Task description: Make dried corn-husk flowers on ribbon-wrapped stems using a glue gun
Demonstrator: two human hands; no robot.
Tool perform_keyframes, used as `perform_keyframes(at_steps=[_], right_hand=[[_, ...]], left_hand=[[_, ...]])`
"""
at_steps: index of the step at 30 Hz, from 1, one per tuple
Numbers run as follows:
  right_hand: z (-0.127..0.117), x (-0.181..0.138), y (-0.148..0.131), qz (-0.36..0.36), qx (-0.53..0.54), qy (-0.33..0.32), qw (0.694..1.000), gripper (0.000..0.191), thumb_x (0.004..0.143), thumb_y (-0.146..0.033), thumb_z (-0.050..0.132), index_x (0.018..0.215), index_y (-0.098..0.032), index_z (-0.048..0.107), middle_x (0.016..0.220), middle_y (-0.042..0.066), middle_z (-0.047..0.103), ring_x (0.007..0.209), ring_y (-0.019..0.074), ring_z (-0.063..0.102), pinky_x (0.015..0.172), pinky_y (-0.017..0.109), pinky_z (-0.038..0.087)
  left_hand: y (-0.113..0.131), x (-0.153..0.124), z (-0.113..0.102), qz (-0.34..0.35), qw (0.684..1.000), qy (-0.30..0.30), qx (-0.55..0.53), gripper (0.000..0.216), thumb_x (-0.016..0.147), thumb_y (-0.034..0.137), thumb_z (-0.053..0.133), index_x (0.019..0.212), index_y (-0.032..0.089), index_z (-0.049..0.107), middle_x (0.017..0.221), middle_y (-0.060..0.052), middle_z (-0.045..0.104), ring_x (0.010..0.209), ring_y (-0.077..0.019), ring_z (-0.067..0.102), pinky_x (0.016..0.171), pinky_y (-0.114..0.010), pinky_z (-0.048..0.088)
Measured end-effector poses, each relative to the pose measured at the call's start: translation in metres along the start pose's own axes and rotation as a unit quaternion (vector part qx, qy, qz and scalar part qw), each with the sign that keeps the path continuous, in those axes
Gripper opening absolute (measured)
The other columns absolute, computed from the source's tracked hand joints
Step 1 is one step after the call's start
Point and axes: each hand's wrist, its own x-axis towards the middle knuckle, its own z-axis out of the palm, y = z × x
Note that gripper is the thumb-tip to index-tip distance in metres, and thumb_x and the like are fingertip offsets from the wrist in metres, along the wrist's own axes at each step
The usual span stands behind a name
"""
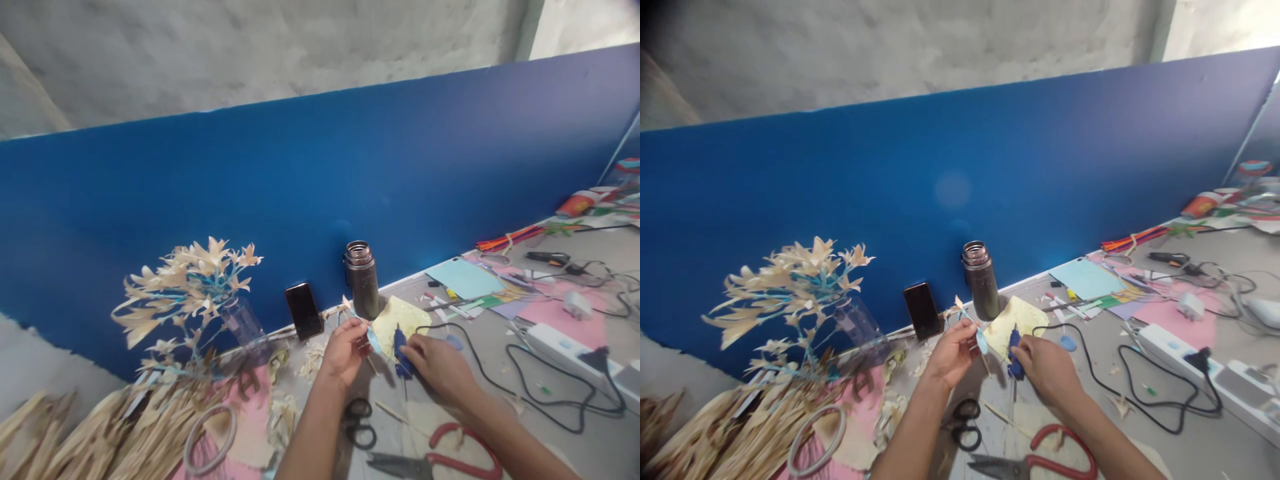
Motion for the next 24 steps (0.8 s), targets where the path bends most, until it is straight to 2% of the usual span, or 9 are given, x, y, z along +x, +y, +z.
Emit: perform_keyframes(at_steps=[3, 6, 9, 11, 15, 19, 24], right_hand=[[0.002, -0.004, -0.01, -0.028, 0.092, -0.019, 0.995, 0.035, 0.091, -0.044, 0.051, 0.067, -0.022, 0.063, 0.067, 0.004, 0.068, 0.066, 0.02, 0.057, 0.063, 0.03, 0.036], [0.0, -0.007, -0.021, -0.033, 0.24, -0.055, 0.969, 0.045, 0.094, -0.052, 0.043, 0.069, -0.02, 0.064, 0.068, 0.003, 0.066, 0.06, 0.0167, 0.055, 0.06, 0.028, 0.039], [0.0, -0.01, -0.026, -0.007, 0.317, -0.099, 0.943, 0.037, 0.086, -0.051, 0.057, 0.072, -0.018, 0.066, 0.066, 0.0, 0.066, 0.053, 0.0128, 0.05, 0.054, 0.026, 0.036], [0.002, -0.011, -0.027, 0.023, 0.345, -0.106, 0.932, 0.031, 0.079, -0.048, 0.066, 0.07, -0.018, 0.065, 0.061, -0.001, 0.064, 0.049, 0.0111, 0.047, 0.05, 0.024, 0.034], [0.003, -0.011, -0.03, 0.072, 0.383, -0.082, 0.917, 0.033, 0.072, -0.05, 0.07, 0.068, -0.018, 0.064, 0.058, -0.001, 0.063, 0.044, 0.0097, 0.045, 0.044, 0.023, 0.032], [0.001, -0.011, -0.031, 0.092, 0.394, -0.062, 0.913, 0.032, 0.07, -0.049, 0.072, 0.069, -0.018, 0.066, 0.058, -0.001, 0.065, 0.045, 0.0093, 0.046, 0.043, 0.022, 0.034], [0.002, -0.011, -0.03, 0.083, 0.407, -0.059, 0.908, 0.034, 0.073, -0.051, 0.07, 0.069, -0.017, 0.065, 0.06, 0.0, 0.065, 0.044, 0.0086, 0.047, 0.044, 0.022, 0.036]], left_hand=[[-0.001, 0.0, 0.0, 0.029, 0.999, -0.001, 0.022, 0.038, 0.05, 0.032, 0.092, 0.068, 0.016, 0.062, 0.074, -0.001, 0.065, 0.064, -0.0116, 0.057, 0.064, -0.026, 0.043], [-0.002, -0.003, 0.004, 0.028, 0.998, -0.026, 0.047, 0.038, 0.05, 0.033, 0.092, 0.068, 0.015, 0.065, 0.076, -0.002, 0.065, 0.067, -0.0119, 0.057, 0.065, -0.025, 0.043], [-0.006, -0.006, 0.01, 0.019, 0.998, -0.04, 0.054, 0.037, 0.049, 0.032, 0.093, 0.067, 0.014, 0.066, 0.075, -0.002, 0.063, 0.066, -0.0113, 0.056, 0.063, -0.025, 0.043], [-0.01, -0.007, 0.014, 0.017, 0.998, -0.035, 0.05, 0.036, 0.05, 0.031, 0.093, 0.07, 0.014, 0.068, 0.073, -0.001, 0.062, 0.065, -0.0108, 0.055, 0.062, -0.024, 0.043], [-0.015, -0.007, 0.018, 0.016, 0.998, -0.032, 0.046, 0.044, 0.049, 0.027, 0.094, 0.085, 0.014, 0.073, 0.065, 0.002, 0.059, 0.055, -0.0076, 0.05, 0.057, -0.022, 0.039], [-0.016, -0.007, 0.019, 0.043, 0.997, -0.024, 0.066, 0.04, 0.046, 0.022, 0.094, 0.08, 0.013, 0.073, 0.064, 0.002, 0.06, 0.052, -0.0059, 0.046, 0.052, -0.021, 0.032], [-0.019, -0.006, 0.017, 0.046, 0.995, -0.014, 0.092, 0.029, 0.052, 0.023, 0.088, 0.074, 0.013, 0.072, 0.066, 0.0, 0.063, 0.053, -0.0076, 0.048, 0.054, -0.023, 0.033]])
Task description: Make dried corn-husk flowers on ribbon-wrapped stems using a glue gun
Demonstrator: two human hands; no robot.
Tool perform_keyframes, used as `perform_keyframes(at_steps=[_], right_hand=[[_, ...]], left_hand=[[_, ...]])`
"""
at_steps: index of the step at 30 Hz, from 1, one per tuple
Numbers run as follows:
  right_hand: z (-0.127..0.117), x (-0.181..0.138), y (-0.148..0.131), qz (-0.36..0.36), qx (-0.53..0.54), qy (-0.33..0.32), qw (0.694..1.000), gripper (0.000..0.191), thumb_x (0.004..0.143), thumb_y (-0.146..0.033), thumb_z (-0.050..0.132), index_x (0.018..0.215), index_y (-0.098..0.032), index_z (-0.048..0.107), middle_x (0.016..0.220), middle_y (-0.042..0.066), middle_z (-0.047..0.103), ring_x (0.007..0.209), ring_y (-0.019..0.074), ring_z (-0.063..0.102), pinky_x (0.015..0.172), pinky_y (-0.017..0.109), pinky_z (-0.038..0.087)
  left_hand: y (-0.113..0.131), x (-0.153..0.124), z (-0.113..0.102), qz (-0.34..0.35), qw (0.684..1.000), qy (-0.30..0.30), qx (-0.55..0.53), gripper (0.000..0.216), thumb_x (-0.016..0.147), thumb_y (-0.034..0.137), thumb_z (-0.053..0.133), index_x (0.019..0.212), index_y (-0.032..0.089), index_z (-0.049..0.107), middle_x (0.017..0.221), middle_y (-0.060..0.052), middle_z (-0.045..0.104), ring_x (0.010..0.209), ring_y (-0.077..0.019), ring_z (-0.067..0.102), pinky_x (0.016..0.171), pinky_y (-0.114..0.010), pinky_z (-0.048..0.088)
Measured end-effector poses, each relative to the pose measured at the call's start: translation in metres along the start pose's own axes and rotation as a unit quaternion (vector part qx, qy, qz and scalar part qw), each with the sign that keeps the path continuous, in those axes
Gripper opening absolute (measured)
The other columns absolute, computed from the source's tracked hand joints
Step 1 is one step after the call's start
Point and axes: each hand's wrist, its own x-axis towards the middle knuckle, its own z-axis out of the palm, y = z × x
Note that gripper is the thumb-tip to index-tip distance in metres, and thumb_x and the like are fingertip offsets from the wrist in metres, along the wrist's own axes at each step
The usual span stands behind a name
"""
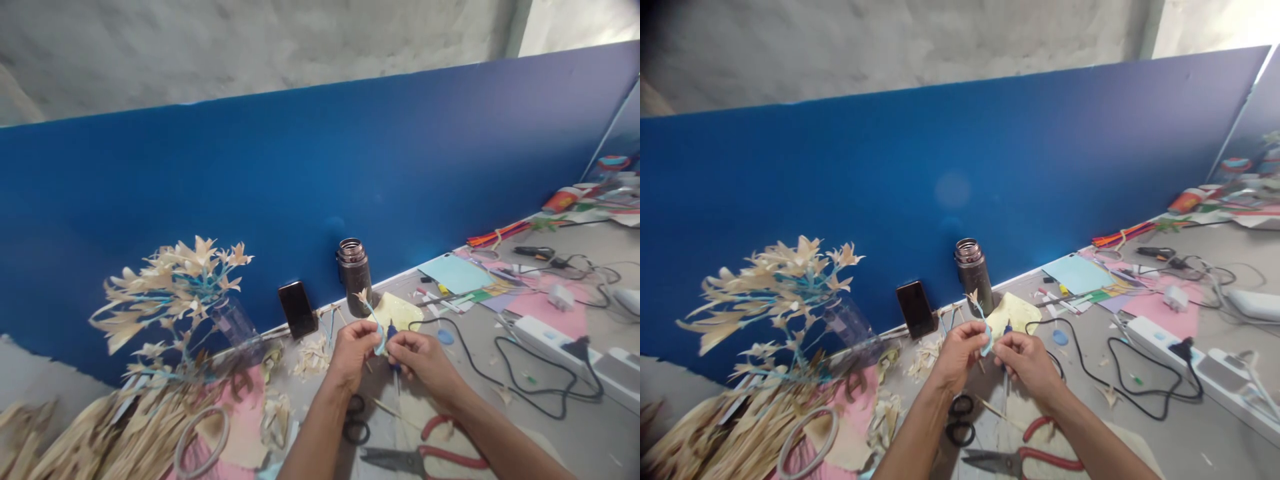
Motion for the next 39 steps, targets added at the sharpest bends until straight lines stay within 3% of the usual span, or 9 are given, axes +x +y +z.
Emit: perform_keyframes(at_steps=[9, 17, 28, 33, 39], right_hand=[[0.0, 0.001, 0.002, 0.005, 0.031, 0.0, 1.0, 0.036, 0.074, -0.051, 0.074, 0.077, -0.017, 0.064, 0.061, -0.001, 0.064, 0.045, 0.0078, 0.045, 0.046, 0.022, 0.034], [-0.001, 0.003, 0.006, 0.024, 0.085, -0.063, 0.994, 0.041, 0.073, -0.055, 0.074, 0.07, -0.017, 0.062, 0.061, -0.002, 0.059, 0.047, 0.0061, 0.039, 0.045, 0.02, 0.028], [-0.002, 0.006, 0.013, -0.002, 0.084, -0.04, 0.996, 0.04, 0.075, -0.056, 0.074, 0.073, -0.017, 0.066, 0.062, -0.001, 0.061, 0.047, 0.0072, 0.041, 0.047, 0.023, 0.029], [-0.002, 0.006, 0.012, 0.021, 0.138, -0.071, 0.988, 0.043, 0.075, -0.057, 0.076, 0.069, -0.017, 0.062, 0.061, -0.002, 0.057, 0.049, 0.0063, 0.038, 0.047, 0.022, 0.025], [-0.002, 0.003, 0.008, 0.045, 0.159, -0.103, 0.981, 0.049, 0.074, -0.061, 0.077, 0.065, -0.017, 0.058, 0.058, -0.003, 0.053, 0.049, 0.0066, 0.036, 0.049, 0.023, 0.022]], left_hand=[[-0.002, -0.001, 0.002, 0.016, 1.0, 0.005, 0.017, 0.026, 0.055, 0.023, 0.087, 0.071, 0.013, 0.07, 0.065, -0.001, 0.062, 0.054, -0.0083, 0.049, 0.055, -0.023, 0.037], [-0.002, 0.0, -0.001, -0.006, 0.999, -0.039, 0.029, 0.025, 0.057, 0.025, 0.084, 0.076, 0.012, 0.073, 0.065, -0.002, 0.063, 0.052, -0.008, 0.049, 0.051, -0.022, 0.033], [-0.008, 0.002, -0.003, -0.007, 0.999, -0.05, 0.018, 0.032, 0.056, 0.027, 0.089, 0.074, 0.013, 0.067, 0.067, -0.001, 0.064, 0.055, -0.0101, 0.057, 0.056, -0.023, 0.039], [-0.008, -0.001, 0.001, -0.035, 0.998, -0.048, -0.001, 0.035, 0.054, 0.027, 0.09, 0.073, 0.014, 0.064, 0.066, 0.001, 0.062, 0.053, -0.0091, 0.056, 0.053, -0.022, 0.035], [-0.005, -0.002, -0.001, -0.071, 0.995, -0.065, -0.011, 0.037, 0.052, 0.028, 0.092, 0.072, 0.015, 0.062, 0.066, 0.001, 0.063, 0.058, -0.0108, 0.059, 0.059, -0.023, 0.04]])
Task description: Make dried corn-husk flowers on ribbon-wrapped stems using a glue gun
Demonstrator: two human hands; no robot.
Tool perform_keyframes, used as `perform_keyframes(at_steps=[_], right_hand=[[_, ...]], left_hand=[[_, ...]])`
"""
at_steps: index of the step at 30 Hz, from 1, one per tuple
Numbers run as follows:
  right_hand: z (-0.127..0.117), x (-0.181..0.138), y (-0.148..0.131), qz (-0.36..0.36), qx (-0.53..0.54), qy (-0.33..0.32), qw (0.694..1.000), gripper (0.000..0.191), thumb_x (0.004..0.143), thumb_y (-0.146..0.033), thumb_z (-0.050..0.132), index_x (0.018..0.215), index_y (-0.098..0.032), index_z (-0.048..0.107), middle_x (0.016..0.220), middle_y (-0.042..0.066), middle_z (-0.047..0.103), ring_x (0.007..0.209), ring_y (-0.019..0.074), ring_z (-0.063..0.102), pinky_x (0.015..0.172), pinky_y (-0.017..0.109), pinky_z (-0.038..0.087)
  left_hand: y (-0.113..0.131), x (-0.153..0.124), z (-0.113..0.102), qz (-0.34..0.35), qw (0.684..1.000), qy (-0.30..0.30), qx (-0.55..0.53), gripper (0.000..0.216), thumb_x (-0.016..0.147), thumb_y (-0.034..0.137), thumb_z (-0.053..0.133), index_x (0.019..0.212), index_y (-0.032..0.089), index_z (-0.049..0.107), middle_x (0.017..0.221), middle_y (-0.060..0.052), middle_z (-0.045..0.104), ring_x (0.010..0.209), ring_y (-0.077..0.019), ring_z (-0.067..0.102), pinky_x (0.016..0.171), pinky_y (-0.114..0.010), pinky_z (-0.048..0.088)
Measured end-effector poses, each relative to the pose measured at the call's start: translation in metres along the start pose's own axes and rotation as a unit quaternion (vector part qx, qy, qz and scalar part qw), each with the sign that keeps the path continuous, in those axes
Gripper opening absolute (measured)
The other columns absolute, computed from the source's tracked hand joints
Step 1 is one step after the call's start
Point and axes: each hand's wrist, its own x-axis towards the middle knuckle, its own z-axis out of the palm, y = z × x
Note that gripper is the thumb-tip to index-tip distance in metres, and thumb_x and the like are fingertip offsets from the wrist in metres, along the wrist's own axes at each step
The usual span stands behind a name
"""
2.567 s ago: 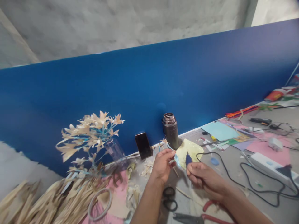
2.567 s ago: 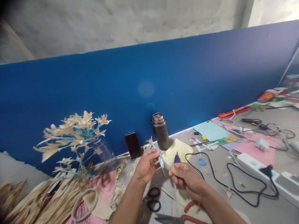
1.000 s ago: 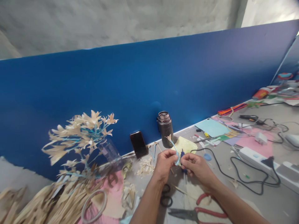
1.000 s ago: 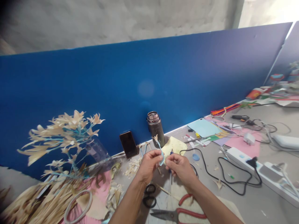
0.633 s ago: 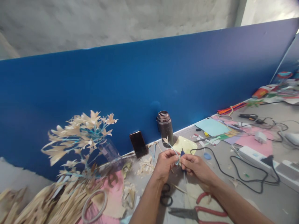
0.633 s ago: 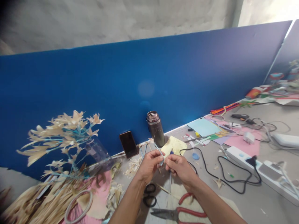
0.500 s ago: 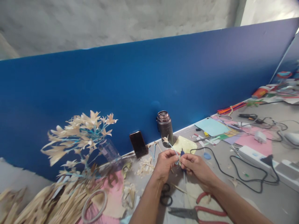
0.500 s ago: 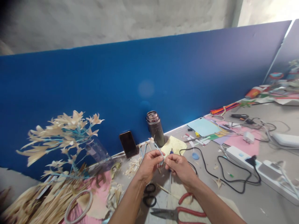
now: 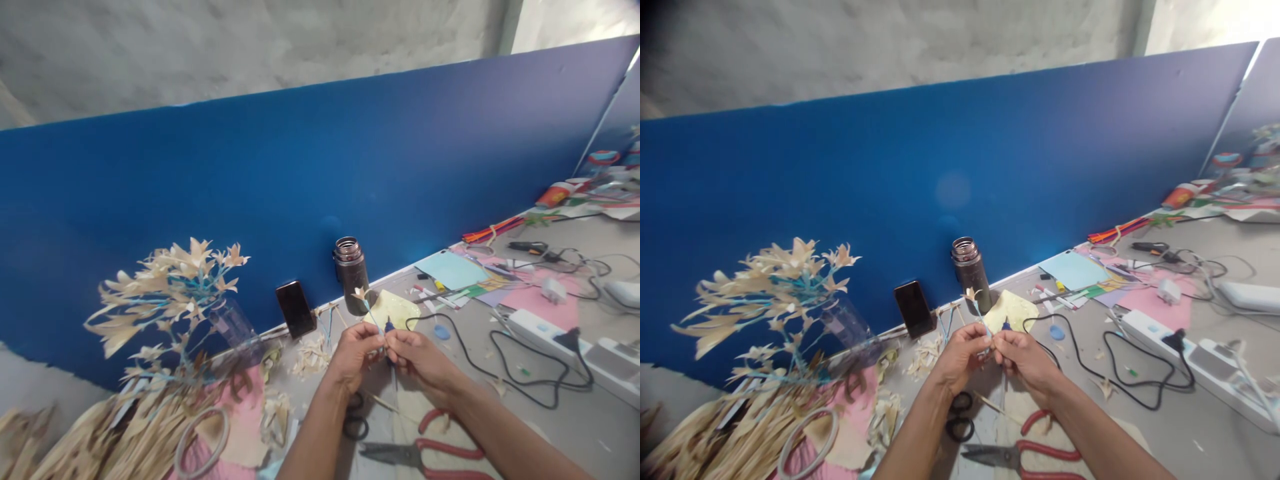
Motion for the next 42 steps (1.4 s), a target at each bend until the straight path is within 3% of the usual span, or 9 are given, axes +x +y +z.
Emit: perform_keyframes(at_steps=[7, 11, 16, 24, 29, 34, 37, 42], right_hand=[[0.002, -0.001, -0.001, 0.007, 0.068, -0.025, 0.997, 0.047, 0.075, -0.055, 0.079, 0.064, -0.017, 0.055, 0.058, -0.004, 0.05, 0.05, 0.0065, 0.034, 0.049, 0.022, 0.023], [-0.001, 0.001, 0.0, -0.007, 0.075, -0.015, 0.997, 0.036, 0.076, -0.046, 0.081, 0.071, -0.016, 0.061, 0.059, -0.004, 0.051, 0.052, 0.0067, 0.036, 0.05, 0.021, 0.026], [-0.002, 0.002, 0.001, 0.023, 0.072, -0.041, 0.996, 0.031, 0.074, -0.041, 0.08, 0.075, -0.016, 0.062, 0.057, -0.005, 0.051, 0.05, 0.0061, 0.032, 0.049, 0.021, 0.022], [-0.001, 0.0, -0.002, -0.036, -0.114, 0.035, 0.992, 0.044, 0.075, -0.06, 0.072, 0.067, -0.018, 0.062, 0.058, -0.003, 0.057, 0.051, 0.0088, 0.036, 0.052, 0.024, 0.025], [0.003, -0.002, -0.006, -0.044, -0.134, 0.032, 0.989, 0.046, 0.076, -0.062, 0.07, 0.065, -0.019, 0.061, 0.057, -0.002, 0.058, 0.05, 0.0092, 0.036, 0.051, 0.025, 0.026], [0.003, -0.003, -0.007, -0.055, -0.142, 0.041, 0.988, 0.037, 0.082, -0.054, 0.065, 0.075, -0.018, 0.068, 0.053, -0.004, 0.051, 0.048, 0.0104, 0.039, 0.051, 0.025, 0.03], [0.003, -0.003, -0.004, -0.102, -0.178, 0.061, 0.977, 0.027, 0.077, -0.043, 0.07, 0.09, -0.019, 0.069, 0.068, -0.002, 0.06, 0.058, 0.0134, 0.049, 0.056, 0.026, 0.038], [0.007, -0.001, 0.004, -0.127, -0.242, 0.094, 0.957, 0.014, 0.076, -0.034, 0.067, 0.078, -0.02, 0.065, 0.07, -0.001, 0.063, 0.065, 0.0168, 0.054, 0.061, 0.027, 0.041]], left_hand=[[0.003, -0.002, 0.001, 0.003, 1.0, -0.016, -0.004, 0.039, 0.052, 0.029, 0.093, 0.077, 0.013, 0.069, 0.069, -0.001, 0.065, 0.059, -0.0106, 0.059, 0.059, -0.023, 0.041], [0.002, -0.002, 0.0, 0.026, 0.999, -0.041, -0.013, 0.036, 0.066, 0.042, 0.086, 0.081, 0.013, 0.071, 0.066, -0.002, 0.062, 0.057, -0.0101, 0.056, 0.058, -0.023, 0.04], [0.001, 0.001, -0.002, 0.058, 0.998, -0.032, 0.019, 0.034, 0.067, 0.042, 0.085, 0.07, 0.012, 0.069, 0.063, -0.002, 0.06, 0.056, -0.0094, 0.051, 0.059, -0.023, 0.039], [0.003, 0.002, -0.003, 0.143, 0.978, 0.035, 0.145, 0.034, 0.072, 0.042, 0.077, 0.057, 0.015, 0.065, 0.052, 0.001, 0.053, 0.054, -0.0102, 0.043, 0.058, -0.026, 0.032], [0.004, 0.001, -0.004, 0.172, 0.966, 0.034, 0.188, 0.035, 0.076, 0.041, 0.072, 0.054, 0.016, 0.063, 0.054, 0.0, 0.053, 0.058, -0.0122, 0.044, 0.062, -0.027, 0.034], [0.003, 0.003, -0.004, 0.192, 0.958, 0.075, 0.201, 0.029, 0.075, 0.036, 0.071, 0.054, 0.016, 0.066, 0.053, 0.001, 0.052, 0.057, -0.0123, 0.043, 0.061, -0.027, 0.034], [0.0, 0.006, -0.003, 0.179, 0.959, 0.113, 0.191, 0.024, 0.072, 0.031, 0.07, 0.054, 0.016, 0.066, 0.051, 0.002, 0.049, 0.055, -0.0114, 0.041, 0.058, -0.027, 0.032], [-0.008, 0.008, -0.002, 0.175, 0.96, 0.115, 0.188, 0.024, 0.072, 0.028, 0.068, 0.051, 0.016, 0.064, 0.05, 0.002, 0.048, 0.054, -0.011, 0.04, 0.057, -0.026, 0.032]])
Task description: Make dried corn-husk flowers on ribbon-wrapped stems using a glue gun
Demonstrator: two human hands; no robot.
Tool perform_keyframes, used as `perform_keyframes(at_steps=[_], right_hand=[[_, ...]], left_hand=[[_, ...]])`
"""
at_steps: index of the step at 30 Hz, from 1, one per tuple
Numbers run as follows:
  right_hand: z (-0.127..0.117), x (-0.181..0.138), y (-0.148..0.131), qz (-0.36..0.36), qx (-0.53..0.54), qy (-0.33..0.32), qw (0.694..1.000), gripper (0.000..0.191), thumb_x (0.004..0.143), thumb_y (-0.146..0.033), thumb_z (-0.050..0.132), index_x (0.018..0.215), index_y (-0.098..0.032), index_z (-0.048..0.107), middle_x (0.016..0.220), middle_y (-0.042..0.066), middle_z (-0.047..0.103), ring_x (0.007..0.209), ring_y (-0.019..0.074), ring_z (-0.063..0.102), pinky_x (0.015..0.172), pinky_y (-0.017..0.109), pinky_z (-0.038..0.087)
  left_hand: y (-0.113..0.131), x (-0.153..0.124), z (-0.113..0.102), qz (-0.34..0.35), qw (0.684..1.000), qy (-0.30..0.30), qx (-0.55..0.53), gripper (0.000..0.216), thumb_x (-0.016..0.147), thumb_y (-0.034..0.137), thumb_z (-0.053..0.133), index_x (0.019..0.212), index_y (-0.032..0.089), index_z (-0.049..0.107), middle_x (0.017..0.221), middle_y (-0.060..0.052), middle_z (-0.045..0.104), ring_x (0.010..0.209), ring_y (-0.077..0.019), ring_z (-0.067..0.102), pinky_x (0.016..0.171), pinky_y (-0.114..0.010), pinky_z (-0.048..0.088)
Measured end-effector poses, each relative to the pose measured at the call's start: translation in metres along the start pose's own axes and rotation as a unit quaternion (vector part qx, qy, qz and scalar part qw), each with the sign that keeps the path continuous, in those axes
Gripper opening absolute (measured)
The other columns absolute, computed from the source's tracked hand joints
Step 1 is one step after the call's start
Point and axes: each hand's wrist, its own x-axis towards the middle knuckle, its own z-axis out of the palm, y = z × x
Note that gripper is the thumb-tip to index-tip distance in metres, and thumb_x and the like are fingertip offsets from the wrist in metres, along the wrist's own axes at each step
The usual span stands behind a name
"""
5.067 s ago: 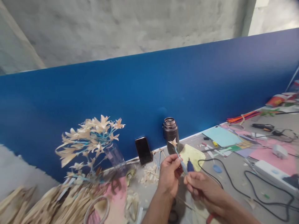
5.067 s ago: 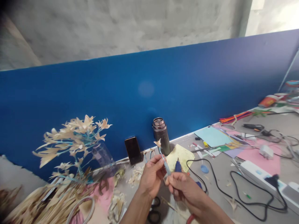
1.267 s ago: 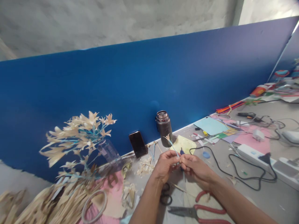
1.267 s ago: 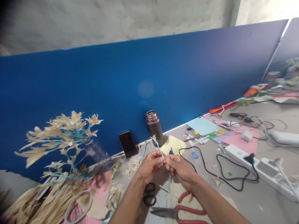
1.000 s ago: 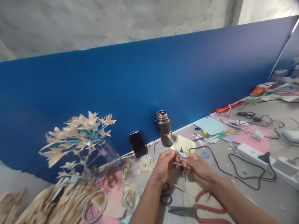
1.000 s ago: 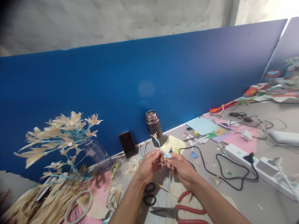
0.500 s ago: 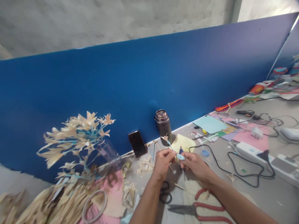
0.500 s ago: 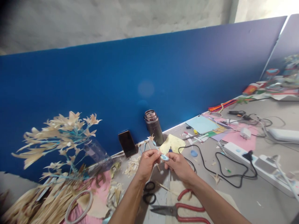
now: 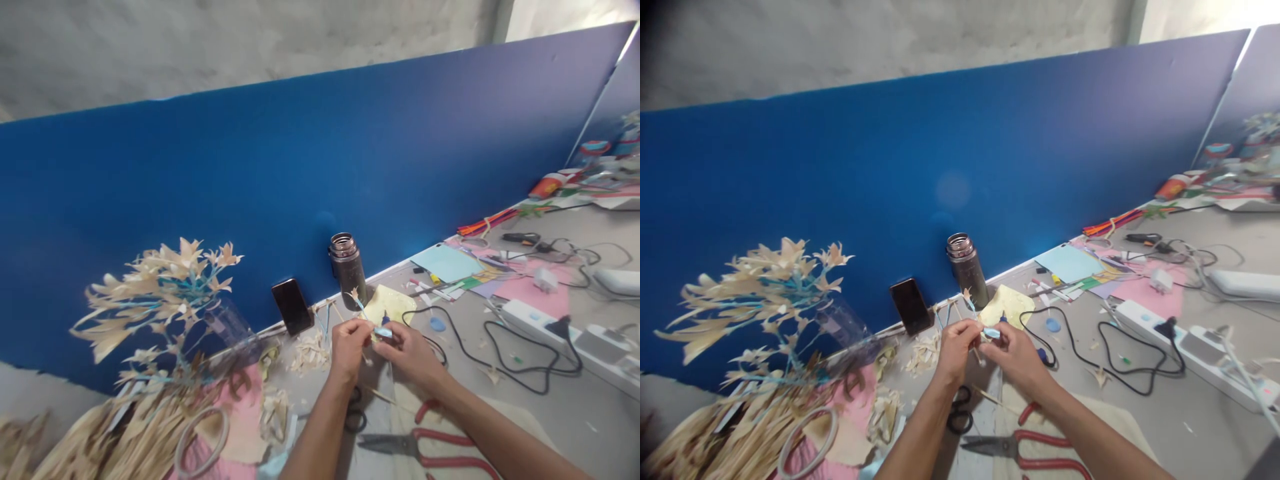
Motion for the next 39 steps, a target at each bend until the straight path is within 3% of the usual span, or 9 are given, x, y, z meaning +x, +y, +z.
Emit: perform_keyframes(at_steps=[6, 15, 20, 24, 27, 30, 35, 39], right_hand=[[-0.001, 0.001, -0.001, 0.046, -0.004, 0.034, 0.998, 0.028, 0.083, -0.047, 0.057, 0.071, -0.022, 0.061, 0.06, -0.001, 0.062, 0.051, 0.0147, 0.047, 0.051, 0.027, 0.034], [-0.003, -0.001, -0.006, -0.025, -0.058, 0.05, 0.997, 0.031, 0.087, -0.042, 0.053, 0.062, -0.024, 0.055, 0.059, -0.002, 0.058, 0.06, 0.0168, 0.052, 0.06, 0.028, 0.039], [-0.005, 0.002, -0.001, -0.006, -0.091, 0.019, 0.996, 0.03, 0.089, -0.042, 0.05, 0.065, -0.024, 0.054, 0.061, -0.002, 0.06, 0.059, 0.0169, 0.053, 0.059, 0.027, 0.039], [-0.012, 0.004, 0.002, 0.031, -0.293, -0.022, 0.955, 0.032, 0.096, -0.037, 0.04, 0.074, -0.022, 0.057, 0.069, 0.003, 0.067, 0.063, 0.0189, 0.059, 0.059, 0.028, 0.036], [-0.017, 0.003, 0.001, 0.043, -0.395, -0.03, 0.917, 0.015, 0.089, -0.03, 0.054, 0.081, -0.02, 0.063, 0.074, 0.007, 0.069, 0.07, 0.0235, 0.062, 0.06, 0.03, 0.03], [-0.027, 0.003, 0.001, 0.043, -0.447, -0.047, 0.892, 0.008, 0.079, -0.024, 0.064, 0.086, -0.019, 0.065, 0.085, 0.01, 0.07, 0.076, 0.0249, 0.063, 0.061, 0.03, 0.027], [-0.047, 0.007, 0.006, 0.036, -0.523, -0.107, 0.845, 0.027, 0.075, -0.025, 0.067, 0.101, -0.018, 0.065, 0.105, 0.012, 0.065, 0.085, 0.0251, 0.063, 0.062, 0.029, 0.028], [-0.047, 0.009, 0.009, 0.027, -0.532, -0.124, 0.838, 0.031, 0.074, -0.024, 0.067, 0.104, -0.016, 0.066, 0.106, 0.013, 0.064, 0.09, 0.0265, 0.062, 0.067, 0.03, 0.033]], left_hand=[[-0.002, -0.002, 0.005, -0.012, 1.0, -0.009, -0.014, 0.029, 0.073, 0.035, 0.071, 0.051, 0.016, 0.063, 0.048, 0.003, 0.048, 0.053, -0.0102, 0.04, 0.056, -0.026, 0.032], [0.004, -0.006, 0.007, -0.138, 0.98, -0.032, -0.138, 0.034, 0.059, 0.042, 0.083, 0.062, 0.016, 0.061, 0.053, 0.003, 0.052, 0.048, -0.008, 0.044, 0.052, -0.022, 0.034], [-0.001, -0.001, 0.003, -0.104, 0.99, -0.017, -0.089, 0.031, 0.06, 0.039, 0.078, 0.057, 0.017, 0.057, 0.049, 0.003, 0.049, 0.046, -0.0082, 0.041, 0.05, -0.023, 0.03], [-0.009, 0.006, -0.003, -0.067, 0.996, 0.036, -0.051, 0.025, 0.062, 0.029, 0.074, 0.051, 0.017, 0.056, 0.046, 0.004, 0.046, 0.047, -0.0077, 0.037, 0.051, -0.023, 0.027], [-0.015, 0.01, -0.009, -0.048, 0.996, 0.07, -0.031, 0.023, 0.064, 0.026, 0.072, 0.05, 0.017, 0.056, 0.045, 0.005, 0.045, 0.047, -0.008, 0.037, 0.051, -0.023, 0.027], [-0.019, 0.013, -0.014, -0.038, 0.995, 0.086, -0.024, 0.023, 0.064, 0.026, 0.072, 0.049, 0.018, 0.057, 0.047, 0.005, 0.047, 0.049, -0.0087, 0.039, 0.052, -0.023, 0.03], [-0.024, 0.016, -0.017, -0.045, 0.994, 0.098, -0.033, 0.025, 0.063, 0.026, 0.073, 0.049, 0.017, 0.056, 0.048, 0.004, 0.048, 0.05, -0.0083, 0.04, 0.052, -0.022, 0.03], [-0.028, 0.017, -0.016, -0.083, 0.991, 0.081, -0.061, 0.023, 0.062, 0.032, 0.076, 0.058, 0.017, 0.059, 0.051, 0.004, 0.051, 0.048, -0.0077, 0.044, 0.047, -0.02, 0.029]])
